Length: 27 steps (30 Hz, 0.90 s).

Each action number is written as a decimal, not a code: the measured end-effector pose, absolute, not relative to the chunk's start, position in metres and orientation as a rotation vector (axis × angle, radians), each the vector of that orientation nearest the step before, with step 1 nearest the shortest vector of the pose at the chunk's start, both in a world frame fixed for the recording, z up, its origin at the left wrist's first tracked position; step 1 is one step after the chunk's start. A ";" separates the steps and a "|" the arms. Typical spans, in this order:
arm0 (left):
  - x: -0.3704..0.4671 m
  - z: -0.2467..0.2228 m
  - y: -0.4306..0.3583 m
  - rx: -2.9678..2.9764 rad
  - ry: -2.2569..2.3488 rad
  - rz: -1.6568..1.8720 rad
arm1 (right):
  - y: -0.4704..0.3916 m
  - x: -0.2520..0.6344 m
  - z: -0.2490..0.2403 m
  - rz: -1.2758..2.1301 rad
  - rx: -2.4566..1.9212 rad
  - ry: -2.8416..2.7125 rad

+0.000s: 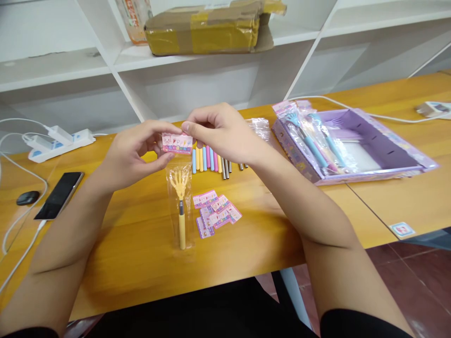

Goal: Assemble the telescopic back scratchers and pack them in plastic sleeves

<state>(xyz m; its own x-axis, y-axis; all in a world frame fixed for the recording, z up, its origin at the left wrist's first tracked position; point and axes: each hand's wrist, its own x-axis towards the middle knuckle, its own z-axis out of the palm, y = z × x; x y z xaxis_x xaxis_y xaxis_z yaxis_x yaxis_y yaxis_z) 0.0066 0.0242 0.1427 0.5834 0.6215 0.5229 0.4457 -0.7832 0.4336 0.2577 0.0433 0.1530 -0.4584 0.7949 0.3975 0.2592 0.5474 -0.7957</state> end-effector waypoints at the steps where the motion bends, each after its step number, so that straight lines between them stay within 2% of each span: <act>1: 0.006 0.143 0.024 2.572 0.876 0.989 | 0.043 0.257 0.153 0.841 -0.859 -1.988; 14: 0.002 0.144 0.028 2.455 0.828 0.925 | 0.042 0.256 0.150 0.752 -0.845 -1.996; 27: -0.001 0.145 0.027 2.312 0.708 0.834 | 0.048 0.252 0.138 0.695 -0.818 -2.305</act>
